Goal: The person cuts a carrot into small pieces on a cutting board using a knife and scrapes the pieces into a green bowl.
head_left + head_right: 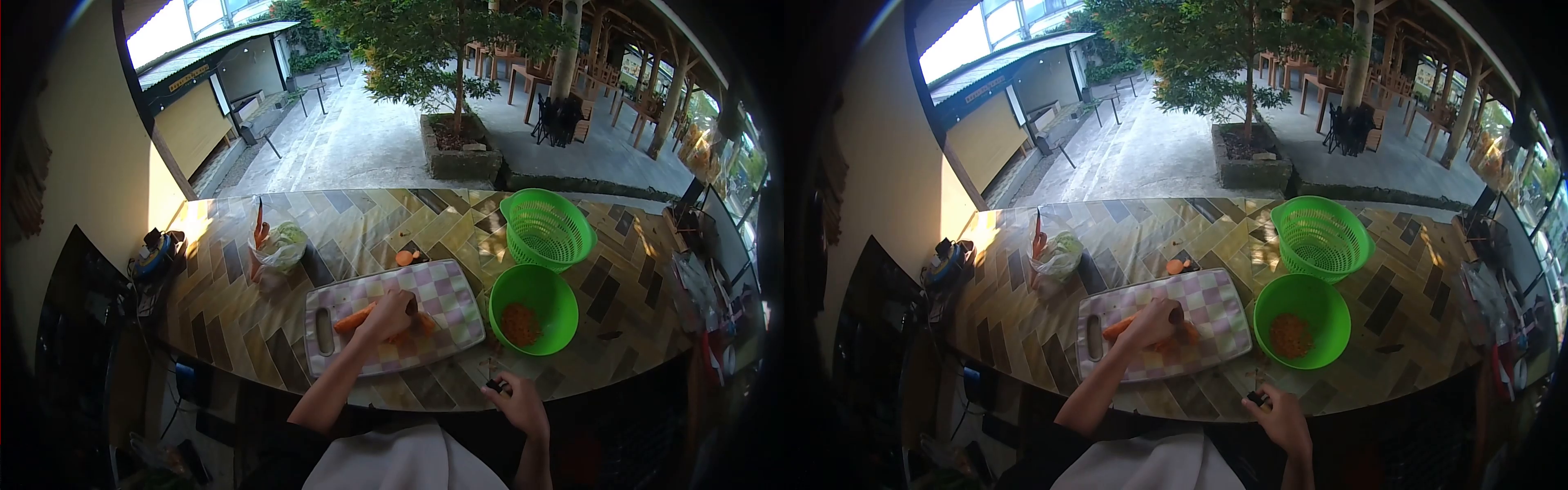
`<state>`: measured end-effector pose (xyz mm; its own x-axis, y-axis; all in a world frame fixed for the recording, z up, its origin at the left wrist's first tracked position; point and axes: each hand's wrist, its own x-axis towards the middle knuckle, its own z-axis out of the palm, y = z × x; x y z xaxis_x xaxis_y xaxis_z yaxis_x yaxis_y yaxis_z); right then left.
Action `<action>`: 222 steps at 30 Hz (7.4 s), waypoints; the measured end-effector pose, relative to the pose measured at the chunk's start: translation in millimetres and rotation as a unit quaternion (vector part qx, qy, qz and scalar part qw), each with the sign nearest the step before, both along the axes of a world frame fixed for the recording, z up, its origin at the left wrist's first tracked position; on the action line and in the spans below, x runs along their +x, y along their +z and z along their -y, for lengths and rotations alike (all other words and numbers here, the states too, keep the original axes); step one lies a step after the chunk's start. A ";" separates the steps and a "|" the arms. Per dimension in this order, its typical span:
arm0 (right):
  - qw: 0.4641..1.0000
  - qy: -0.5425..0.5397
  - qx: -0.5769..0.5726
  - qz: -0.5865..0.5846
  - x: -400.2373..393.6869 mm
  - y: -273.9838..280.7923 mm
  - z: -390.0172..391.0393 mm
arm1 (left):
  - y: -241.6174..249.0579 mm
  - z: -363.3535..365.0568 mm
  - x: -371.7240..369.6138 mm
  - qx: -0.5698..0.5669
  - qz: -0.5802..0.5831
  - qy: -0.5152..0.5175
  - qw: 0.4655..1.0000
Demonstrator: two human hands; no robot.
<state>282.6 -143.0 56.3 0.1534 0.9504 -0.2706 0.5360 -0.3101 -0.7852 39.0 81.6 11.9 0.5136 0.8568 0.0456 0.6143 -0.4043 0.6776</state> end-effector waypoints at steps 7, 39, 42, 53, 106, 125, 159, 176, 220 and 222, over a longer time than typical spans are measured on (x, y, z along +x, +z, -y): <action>0.998 0.060 -0.023 -0.003 -3.4 12.5 -8.2 | -5.6 7.2 -6.7 0.097 0.016 -0.036 0.995; 0.979 0.196 0.042 0.038 -51.0 -16.5 -22.0 | -16.1 130.8 -64.2 0.164 0.094 0.253 0.949; 0.980 0.188 0.048 0.045 -56.1 -15.8 -19.4 | -19.9 127.4 -65.0 0.159 0.093 0.264 0.947; 0.980 0.183 0.040 0.065 -62.5 -0.8 -16.3 | -24.0 120.8 -65.8 0.132 0.134 0.291 0.938; 0.951 0.263 0.020 0.165 -64.7 -5.7 -31.5 | -29.8 136.2 -48.5 0.250 0.021 0.300 0.921; 0.920 0.303 0.004 0.246 -75.3 9.3 -31.3 | -20.3 125.1 -65.4 0.108 0.115 0.337 0.928; 0.990 -0.021 0.110 0.084 -31.5 8.3 -5.1 | -4.5 34.8 -0.1 0.122 -0.022 -0.129 0.984; 0.995 -0.042 0.071 0.050 -29.0 4.9 -4.2 | 8.0 -2.4 6.7 0.078 0.066 -0.175 0.979; 0.981 0.154 0.042 0.108 -56.2 -9.1 -25.3 | 14.8 97.3 -99.0 0.071 0.002 0.032 0.997; 0.984 0.145 0.053 0.087 -50.7 -10.0 -25.1 | 8.0 98.2 -90.9 0.096 0.017 0.041 0.994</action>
